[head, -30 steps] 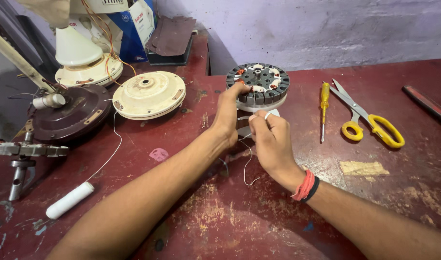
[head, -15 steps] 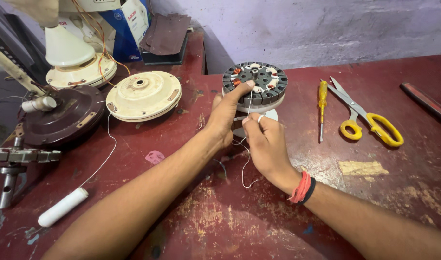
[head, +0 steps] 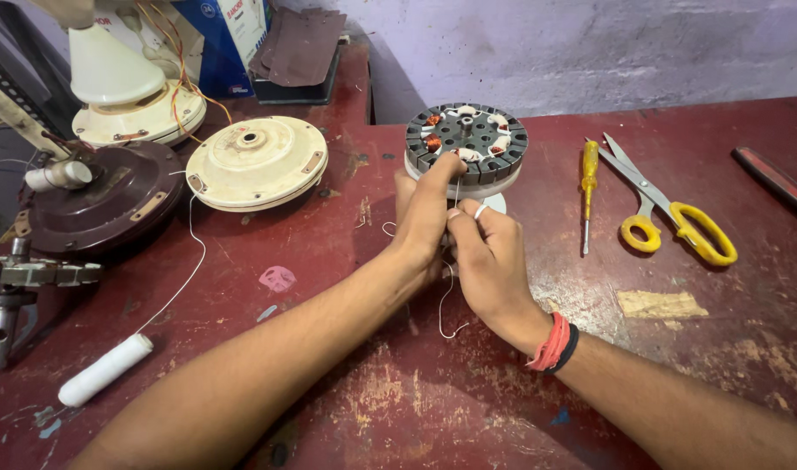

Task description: The person winds a thin white wire around the slots of a motor stator core. They repeatedly pull the wire through the slots and wrap it around the core, building up the coil layer by layer.

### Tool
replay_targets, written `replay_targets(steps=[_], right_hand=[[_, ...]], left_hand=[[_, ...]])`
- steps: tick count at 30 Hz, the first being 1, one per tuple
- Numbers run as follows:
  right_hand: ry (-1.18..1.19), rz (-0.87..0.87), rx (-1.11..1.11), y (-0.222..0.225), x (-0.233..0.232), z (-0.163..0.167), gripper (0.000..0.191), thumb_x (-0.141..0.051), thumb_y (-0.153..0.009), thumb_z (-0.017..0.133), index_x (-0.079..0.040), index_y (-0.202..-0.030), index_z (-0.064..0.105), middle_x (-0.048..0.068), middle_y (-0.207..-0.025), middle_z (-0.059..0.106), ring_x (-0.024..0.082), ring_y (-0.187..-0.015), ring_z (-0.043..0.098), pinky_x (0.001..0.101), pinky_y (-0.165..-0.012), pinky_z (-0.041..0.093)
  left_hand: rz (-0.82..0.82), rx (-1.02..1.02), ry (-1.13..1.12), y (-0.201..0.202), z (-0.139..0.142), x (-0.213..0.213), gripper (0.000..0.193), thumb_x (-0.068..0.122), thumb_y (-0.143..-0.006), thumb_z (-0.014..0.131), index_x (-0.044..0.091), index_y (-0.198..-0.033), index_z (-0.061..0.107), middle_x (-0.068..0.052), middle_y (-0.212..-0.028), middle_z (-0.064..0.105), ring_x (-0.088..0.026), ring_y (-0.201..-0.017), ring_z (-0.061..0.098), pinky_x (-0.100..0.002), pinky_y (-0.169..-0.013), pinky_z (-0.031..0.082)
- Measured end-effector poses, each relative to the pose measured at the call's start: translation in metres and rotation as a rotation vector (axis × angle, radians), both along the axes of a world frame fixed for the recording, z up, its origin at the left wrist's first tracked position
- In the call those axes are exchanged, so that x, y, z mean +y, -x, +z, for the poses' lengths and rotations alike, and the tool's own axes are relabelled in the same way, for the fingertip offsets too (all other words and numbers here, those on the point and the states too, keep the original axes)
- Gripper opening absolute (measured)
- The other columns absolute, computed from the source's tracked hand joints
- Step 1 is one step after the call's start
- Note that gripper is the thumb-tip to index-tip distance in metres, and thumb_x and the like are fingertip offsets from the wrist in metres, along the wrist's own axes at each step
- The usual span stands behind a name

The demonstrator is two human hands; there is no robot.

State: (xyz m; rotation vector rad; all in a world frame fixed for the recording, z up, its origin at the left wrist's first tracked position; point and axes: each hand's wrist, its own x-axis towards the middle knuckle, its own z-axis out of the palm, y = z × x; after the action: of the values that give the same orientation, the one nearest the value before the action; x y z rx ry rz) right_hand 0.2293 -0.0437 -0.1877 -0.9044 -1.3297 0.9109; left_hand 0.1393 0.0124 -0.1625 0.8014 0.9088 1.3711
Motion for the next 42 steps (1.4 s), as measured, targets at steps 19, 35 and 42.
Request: replay_targets(steps=[19,35,42], right_hand=[[-0.124,-0.175,-0.173,-0.001,0.004,-0.002,0.032,-0.016,-0.099,0.053,0.001,-0.072,0.054,-0.004,-0.061,0.045,0.004,-0.062,0.04,0.0312,-0.051,0.033],[-0.138,-0.143,-0.195,0.003,-0.005,-0.01,0.032,-0.013,-0.105,0.049,-0.003,-0.075,0.05,-0.004,-0.062,0.045,0.003,-0.06,0.04,0.0277,-0.05,0.033],[-0.209,-0.249,-0.284,0.005,-0.013,-0.017,0.028,-0.005,-0.103,0.051,0.0,-0.076,0.049,0.002,-0.057,0.043,0.005,-0.055,0.041,0.0303,-0.048,0.032]], left_hand=[[0.046,0.026,-0.203,0.001,-0.006,0.011,0.024,0.023,-0.078,0.07,0.0,-0.083,0.071,-0.004,-0.076,0.07,-0.011,-0.065,0.06,-0.033,-0.058,0.05],[0.12,0.218,-0.2,0.003,-0.008,0.007,0.048,0.029,-0.073,0.071,-0.004,-0.104,0.057,-0.013,-0.1,0.067,-0.018,-0.089,0.063,-0.033,-0.082,0.052],[0.118,0.166,-0.132,-0.002,-0.014,-0.002,0.046,0.024,-0.078,0.074,-0.007,-0.108,0.059,-0.016,-0.104,0.069,-0.017,-0.089,0.065,-0.029,-0.077,0.054]])
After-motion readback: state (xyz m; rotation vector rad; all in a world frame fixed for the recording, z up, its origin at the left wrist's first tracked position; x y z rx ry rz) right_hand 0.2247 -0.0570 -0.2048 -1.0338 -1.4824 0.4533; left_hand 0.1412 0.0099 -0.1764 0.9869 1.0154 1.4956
